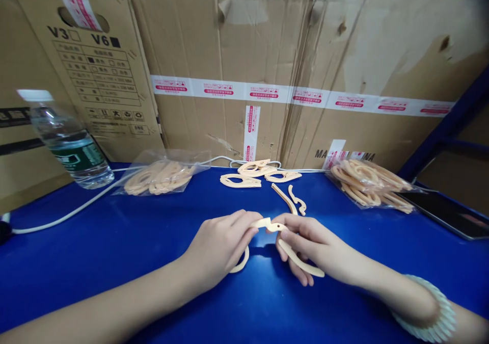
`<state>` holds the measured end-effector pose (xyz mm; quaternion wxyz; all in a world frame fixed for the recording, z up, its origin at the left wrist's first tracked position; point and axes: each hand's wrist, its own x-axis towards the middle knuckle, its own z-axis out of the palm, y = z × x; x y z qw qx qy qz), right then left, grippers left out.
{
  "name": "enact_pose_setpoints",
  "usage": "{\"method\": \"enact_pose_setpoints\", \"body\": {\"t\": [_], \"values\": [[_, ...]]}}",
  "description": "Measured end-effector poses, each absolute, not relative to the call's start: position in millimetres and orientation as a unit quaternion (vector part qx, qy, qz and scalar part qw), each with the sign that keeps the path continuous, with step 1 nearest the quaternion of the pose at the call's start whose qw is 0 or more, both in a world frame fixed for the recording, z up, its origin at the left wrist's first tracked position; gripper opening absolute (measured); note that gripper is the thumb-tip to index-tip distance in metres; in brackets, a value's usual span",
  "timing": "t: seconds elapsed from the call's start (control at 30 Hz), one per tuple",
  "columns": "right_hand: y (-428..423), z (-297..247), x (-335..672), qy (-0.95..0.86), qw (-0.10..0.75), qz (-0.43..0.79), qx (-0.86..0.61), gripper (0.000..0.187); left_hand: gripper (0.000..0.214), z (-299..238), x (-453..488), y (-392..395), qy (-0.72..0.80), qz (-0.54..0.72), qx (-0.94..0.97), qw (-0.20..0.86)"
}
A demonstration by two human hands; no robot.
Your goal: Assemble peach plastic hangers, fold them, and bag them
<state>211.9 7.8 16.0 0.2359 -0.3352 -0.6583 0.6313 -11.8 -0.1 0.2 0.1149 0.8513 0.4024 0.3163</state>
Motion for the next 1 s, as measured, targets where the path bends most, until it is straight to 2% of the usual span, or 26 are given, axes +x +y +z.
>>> {"method": "enact_pose_setpoints", "body": {"t": [0.1,0.3,0.5,0.8,1.0], "values": [[7.0,13.0,211.3,-0.626,0.23,0.658,-0.35,0.039,0.023,-3.3,-12.2,0.7,0.394,0.279,0.875,0.033],[6.2,10.7,211.5,-0.624,0.216,0.653,-0.371,0.042,0.02,-0.8,-10.3,-2.2,0.37,0.255,0.893,-0.027],[1.9,10.7,208.6,-0.658,0.215,0.615,-0.378,0.043,0.042,-0.8,-10.0,-4.0,0.318,0.236,0.903,-0.164],[-5.6,14.0,207.0,-0.709,0.223,0.536,-0.399,0.041,0.044,4.3,-7.2,-6.4,0.29,0.225,0.897,-0.248],[-10.5,14.4,207.3,-0.748,0.246,0.466,-0.403,0.036,0.042,10.0,-5.8,-8.3,0.289,0.227,0.891,-0.266]]}}
